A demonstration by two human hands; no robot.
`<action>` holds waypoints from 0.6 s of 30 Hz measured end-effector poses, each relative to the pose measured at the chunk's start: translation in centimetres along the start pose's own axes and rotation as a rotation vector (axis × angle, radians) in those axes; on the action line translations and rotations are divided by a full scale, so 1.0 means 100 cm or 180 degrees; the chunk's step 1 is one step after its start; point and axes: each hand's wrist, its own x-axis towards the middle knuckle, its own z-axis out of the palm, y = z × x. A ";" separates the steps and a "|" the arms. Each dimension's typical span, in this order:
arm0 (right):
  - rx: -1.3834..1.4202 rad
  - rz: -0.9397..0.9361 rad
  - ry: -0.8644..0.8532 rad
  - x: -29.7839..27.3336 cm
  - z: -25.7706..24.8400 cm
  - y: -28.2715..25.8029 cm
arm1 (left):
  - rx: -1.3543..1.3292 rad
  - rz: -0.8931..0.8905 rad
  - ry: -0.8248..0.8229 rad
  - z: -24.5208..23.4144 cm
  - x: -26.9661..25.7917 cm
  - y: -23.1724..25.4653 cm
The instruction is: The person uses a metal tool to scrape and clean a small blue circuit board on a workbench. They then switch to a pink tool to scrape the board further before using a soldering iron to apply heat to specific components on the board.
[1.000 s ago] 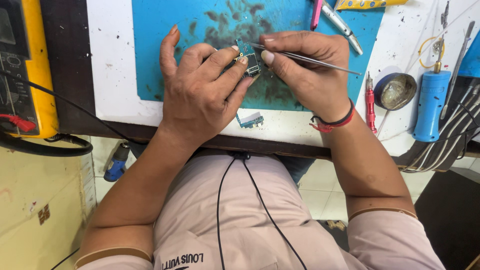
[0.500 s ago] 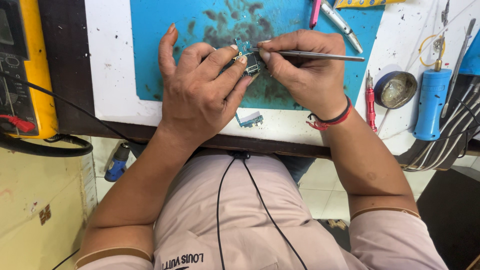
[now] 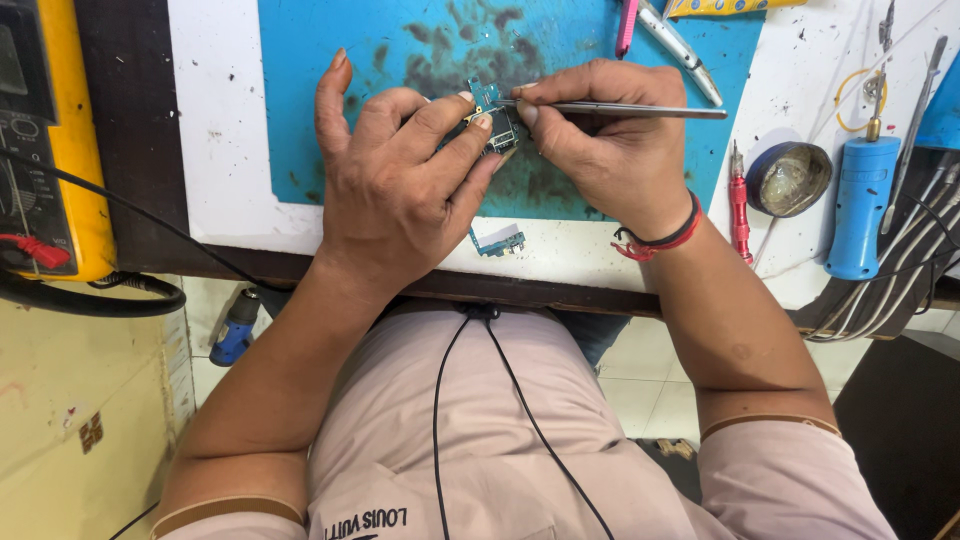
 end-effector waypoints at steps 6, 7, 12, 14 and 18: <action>0.0225 -0.0015 0.0212 -0.002 0.001 0.003 | -0.0026 -0.0021 -0.0031 -0.002 0.000 0.000; 0.0383 0.0056 0.0357 -0.003 0.002 0.003 | -0.0030 -0.0023 -0.0038 -0.002 0.000 0.000; -0.1370 -0.0326 0.0805 0.005 -0.012 0.000 | -0.0074 -0.0021 -0.0018 -0.003 0.001 0.001; -0.1668 -0.0356 0.0945 0.008 -0.014 -0.002 | -0.0083 -0.0022 -0.0015 -0.002 0.001 0.001; -0.1679 -0.0468 0.1180 0.012 -0.016 -0.007 | -0.0070 -0.0013 -0.0003 -0.002 0.000 0.000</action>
